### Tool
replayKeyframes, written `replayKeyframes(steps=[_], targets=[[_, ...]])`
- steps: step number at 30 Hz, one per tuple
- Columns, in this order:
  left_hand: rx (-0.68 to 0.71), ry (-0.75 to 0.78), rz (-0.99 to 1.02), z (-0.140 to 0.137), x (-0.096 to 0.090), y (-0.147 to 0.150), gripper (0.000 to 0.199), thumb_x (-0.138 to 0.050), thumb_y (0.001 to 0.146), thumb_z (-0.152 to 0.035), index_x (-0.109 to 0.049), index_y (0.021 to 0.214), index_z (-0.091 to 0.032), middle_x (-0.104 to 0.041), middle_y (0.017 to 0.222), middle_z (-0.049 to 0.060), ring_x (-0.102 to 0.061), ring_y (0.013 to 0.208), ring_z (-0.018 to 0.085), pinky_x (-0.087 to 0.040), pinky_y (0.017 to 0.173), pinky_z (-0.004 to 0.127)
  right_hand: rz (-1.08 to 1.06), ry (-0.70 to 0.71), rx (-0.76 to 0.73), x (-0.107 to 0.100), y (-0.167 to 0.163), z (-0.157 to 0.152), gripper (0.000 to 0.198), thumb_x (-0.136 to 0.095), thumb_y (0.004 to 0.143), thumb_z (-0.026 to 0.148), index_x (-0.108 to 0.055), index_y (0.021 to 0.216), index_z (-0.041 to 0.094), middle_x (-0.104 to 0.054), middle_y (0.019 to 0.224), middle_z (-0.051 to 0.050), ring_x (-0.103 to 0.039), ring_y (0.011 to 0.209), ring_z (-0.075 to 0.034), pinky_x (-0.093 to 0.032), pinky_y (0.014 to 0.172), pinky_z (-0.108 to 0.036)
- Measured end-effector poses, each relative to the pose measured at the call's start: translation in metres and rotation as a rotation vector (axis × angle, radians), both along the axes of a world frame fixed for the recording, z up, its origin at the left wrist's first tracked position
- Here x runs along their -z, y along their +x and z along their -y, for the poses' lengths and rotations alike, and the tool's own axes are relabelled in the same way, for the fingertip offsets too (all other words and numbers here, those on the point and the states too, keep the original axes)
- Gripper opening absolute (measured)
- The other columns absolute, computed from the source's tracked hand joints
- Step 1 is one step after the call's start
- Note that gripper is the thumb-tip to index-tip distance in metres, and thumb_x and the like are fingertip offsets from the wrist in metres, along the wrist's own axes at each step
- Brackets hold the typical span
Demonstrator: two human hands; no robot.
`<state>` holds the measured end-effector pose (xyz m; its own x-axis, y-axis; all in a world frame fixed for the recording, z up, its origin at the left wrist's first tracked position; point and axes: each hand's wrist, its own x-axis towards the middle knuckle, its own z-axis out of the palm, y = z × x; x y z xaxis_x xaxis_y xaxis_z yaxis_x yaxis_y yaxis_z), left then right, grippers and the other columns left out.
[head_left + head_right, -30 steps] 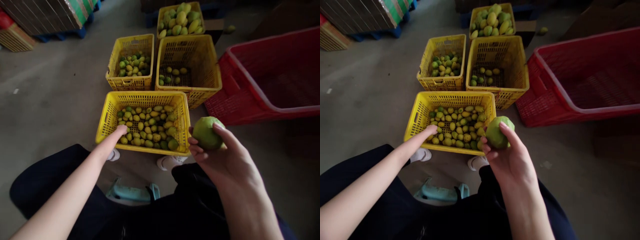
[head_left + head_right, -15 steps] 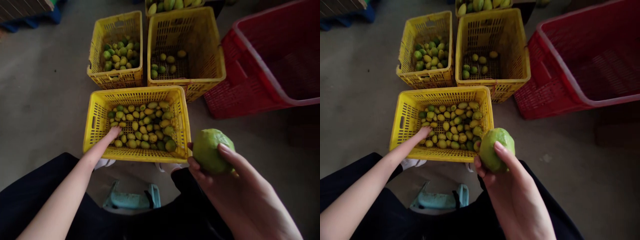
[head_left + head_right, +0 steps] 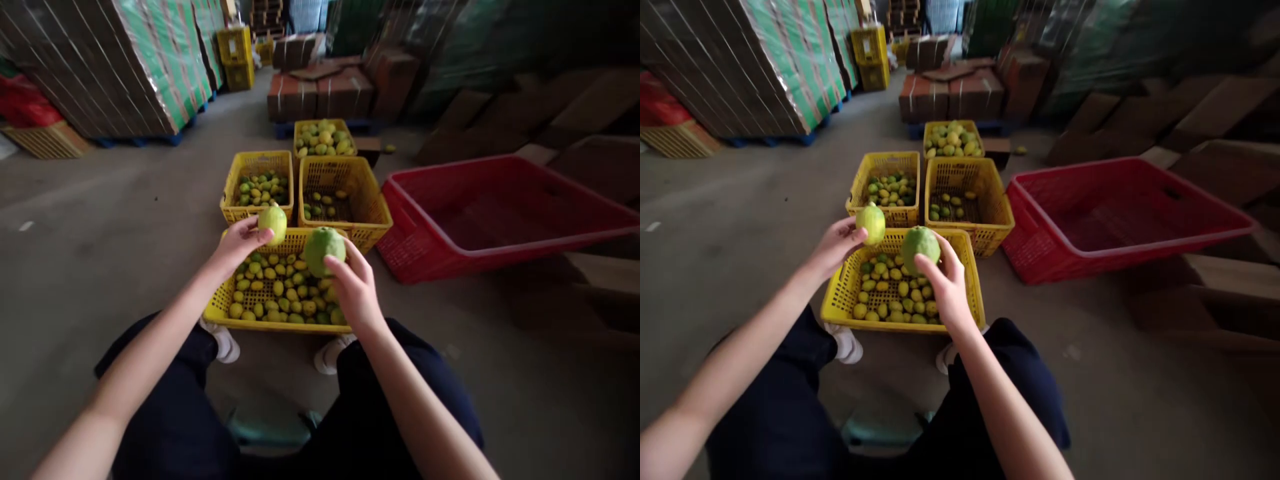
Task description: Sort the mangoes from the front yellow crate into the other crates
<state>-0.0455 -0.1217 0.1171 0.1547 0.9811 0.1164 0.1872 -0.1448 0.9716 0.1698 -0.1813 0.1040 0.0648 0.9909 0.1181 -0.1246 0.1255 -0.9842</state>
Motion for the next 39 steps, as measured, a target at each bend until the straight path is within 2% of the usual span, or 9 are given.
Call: replayKeyframes(steps=[3,8,12,17,21,27,31,36,39], targets=[[-0.012,0.013,0.014,0.02,0.004,0.004,0.067,-0.076,0.065,-0.064,-0.067,0.114,-0.019,-0.073,0.108,0.01,-0.068,0.099,0.025,-0.054,0.088,0.035,0.095,0.135,-0.005,-0.002,-0.016,-0.003,0.068,-0.073,0.072,0.044,-0.051,0.133,0.025,-0.062,0.131,-0.009,-0.062,0.114,-0.025,-0.05,0.1,-0.045],[-0.104,0.229,0.027,0.019,0.023,0.014,0.06,-0.075,0.071,-0.057,-0.065,0.116,-0.02,-0.065,0.119,0.013,-0.066,0.101,0.025,-0.056,0.086,0.036,0.255,0.24,0.099,0.005,-0.033,-0.009,0.059,-0.067,0.079,0.044,-0.049,0.131,0.022,-0.061,0.129,-0.012,-0.061,0.115,-0.024,-0.051,0.098,-0.044],[-0.078,0.478,0.032,0.014,0.014,0.023,0.048,-0.073,0.078,-0.048,-0.063,0.119,-0.024,-0.061,0.119,0.011,-0.063,0.108,0.024,-0.055,0.091,0.036,0.263,0.371,0.197,0.0,-0.033,-0.016,0.053,-0.07,0.076,0.036,-0.048,0.123,0.024,-0.063,0.119,-0.009,-0.064,0.104,-0.021,-0.054,0.091,-0.04],[-0.089,0.691,-0.005,0.013,-0.002,0.026,0.046,-0.073,0.082,-0.039,-0.061,0.125,-0.03,-0.057,0.12,0.008,-0.06,0.114,0.024,-0.053,0.097,0.038,0.343,0.549,0.274,-0.016,-0.027,-0.023,0.053,-0.069,0.077,0.03,-0.046,0.124,0.026,-0.058,0.127,-0.009,-0.059,0.118,-0.023,-0.051,0.098,-0.043],[-0.103,0.755,0.008,0.009,-0.006,0.025,0.048,-0.074,0.081,-0.036,-0.059,0.127,-0.033,-0.056,0.121,0.007,-0.059,0.113,0.022,-0.052,0.098,0.037,0.294,0.668,0.246,-0.019,-0.025,-0.027,0.053,-0.069,0.076,0.023,-0.046,0.124,0.028,-0.055,0.133,-0.009,-0.054,0.126,-0.025,-0.049,0.102,-0.045],[-0.097,0.758,0.017,0.006,-0.007,0.023,0.048,-0.076,0.08,-0.034,-0.062,0.125,-0.032,-0.056,0.119,0.007,-0.06,0.112,0.022,-0.052,0.096,0.037,0.213,0.684,0.222,-0.016,-0.025,-0.033,0.056,-0.073,0.072,0.019,-0.051,0.121,0.031,-0.058,0.127,-0.005,-0.058,0.121,-0.023,-0.052,0.097,-0.042],[-0.046,0.577,0.176,0.007,-0.007,0.024,0.05,-0.083,0.069,-0.041,-0.068,0.114,-0.028,-0.062,0.11,0.006,-0.064,0.102,0.021,-0.056,0.085,0.032,0.099,0.558,0.2,-0.02,-0.024,-0.028,0.057,-0.081,0.065,0.024,-0.054,0.114,0.032,-0.063,0.118,-0.001,-0.062,0.111,-0.022,-0.054,0.092,-0.039],[0.043,-0.146,0.495,0.005,-0.007,0.03,0.059,-0.073,0.064,-0.07,-0.072,0.089,-0.016,-0.069,0.078,0.006,-0.064,0.063,0.014,-0.052,0.053,0.023,-0.256,-0.154,-0.03,-0.021,-0.03,-0.033,0.043,-0.066,0.074,0.061,-0.063,0.093,0.023,-0.069,0.079,-0.002,-0.065,0.065,-0.018,-0.054,0.055,-0.031],[-0.029,-0.405,0.583,0.003,-0.01,0.032,0.054,-0.079,0.063,-0.064,-0.072,0.082,-0.014,-0.068,0.07,0.004,-0.057,0.049,0.008,-0.045,0.044,0.017,-0.371,-0.391,-0.129,-0.016,-0.035,-0.043,0.05,-0.061,0.075,0.068,-0.066,0.081,0.018,-0.068,0.066,-0.005,-0.057,0.049,-0.015,-0.047,0.042,-0.028]])
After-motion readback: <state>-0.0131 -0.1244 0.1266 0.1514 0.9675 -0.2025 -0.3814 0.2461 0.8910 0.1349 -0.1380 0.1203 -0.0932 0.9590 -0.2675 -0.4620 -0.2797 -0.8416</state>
